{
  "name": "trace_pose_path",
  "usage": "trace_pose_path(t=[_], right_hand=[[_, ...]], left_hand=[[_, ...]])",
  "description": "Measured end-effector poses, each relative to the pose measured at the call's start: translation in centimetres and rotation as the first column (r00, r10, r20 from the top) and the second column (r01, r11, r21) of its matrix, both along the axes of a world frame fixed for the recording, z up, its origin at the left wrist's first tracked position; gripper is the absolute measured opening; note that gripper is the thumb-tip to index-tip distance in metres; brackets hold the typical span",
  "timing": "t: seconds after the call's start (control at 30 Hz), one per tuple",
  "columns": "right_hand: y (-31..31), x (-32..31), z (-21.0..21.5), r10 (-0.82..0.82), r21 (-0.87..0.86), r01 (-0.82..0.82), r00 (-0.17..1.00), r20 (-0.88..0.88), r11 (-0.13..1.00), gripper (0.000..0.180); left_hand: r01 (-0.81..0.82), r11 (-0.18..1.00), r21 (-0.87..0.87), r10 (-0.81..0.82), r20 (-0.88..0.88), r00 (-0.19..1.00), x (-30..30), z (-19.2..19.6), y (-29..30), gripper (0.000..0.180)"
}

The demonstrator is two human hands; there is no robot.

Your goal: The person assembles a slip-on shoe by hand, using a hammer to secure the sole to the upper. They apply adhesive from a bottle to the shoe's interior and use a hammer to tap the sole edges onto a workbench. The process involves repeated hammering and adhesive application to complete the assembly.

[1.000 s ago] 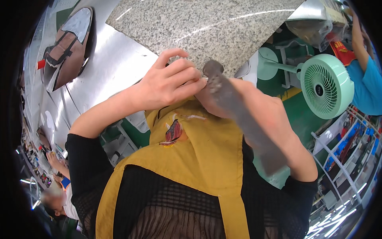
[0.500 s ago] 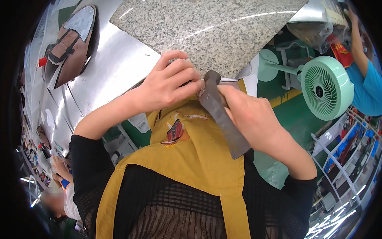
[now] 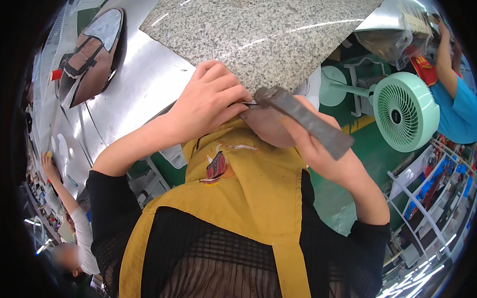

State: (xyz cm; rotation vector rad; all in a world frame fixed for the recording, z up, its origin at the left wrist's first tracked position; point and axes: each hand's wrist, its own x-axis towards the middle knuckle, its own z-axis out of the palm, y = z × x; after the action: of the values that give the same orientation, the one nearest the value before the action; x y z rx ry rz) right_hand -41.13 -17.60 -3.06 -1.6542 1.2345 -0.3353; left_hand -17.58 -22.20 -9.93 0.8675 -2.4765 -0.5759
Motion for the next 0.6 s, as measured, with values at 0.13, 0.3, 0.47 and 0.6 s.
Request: trace_pose_path(t=[0.13,0.3,0.47,0.6], right_hand=[[-0.1,-1.1,1.0,-0.092,0.022,0.092,0.996,-0.016,0.995,0.024],[0.4,-2.0,0.5,-0.104,-0.022,0.103,0.993,-0.055,0.994,0.025],[0.3,-1.7,0.0,-0.041,-0.081,0.036,0.997,-0.069,0.996,0.020],[-0.1,-1.5,0.4,-0.010,-0.164,0.007,1.000,-0.021,0.986,0.021]], left_hand=[[0.024,0.961,0.274,-0.026,0.003,1.000,-0.8,1.3,-0.2,0.010],[-0.042,0.999,-0.003,0.042,-0.019,0.999,-3.3,-0.3,-0.2,0.008],[-0.030,0.999,0.013,0.031,-0.048,0.998,-2.0,-0.6,-0.1,0.016],[-0.041,0.972,-0.233,0.030,-0.052,0.998,-2.2,-1.5,0.9,0.021]])
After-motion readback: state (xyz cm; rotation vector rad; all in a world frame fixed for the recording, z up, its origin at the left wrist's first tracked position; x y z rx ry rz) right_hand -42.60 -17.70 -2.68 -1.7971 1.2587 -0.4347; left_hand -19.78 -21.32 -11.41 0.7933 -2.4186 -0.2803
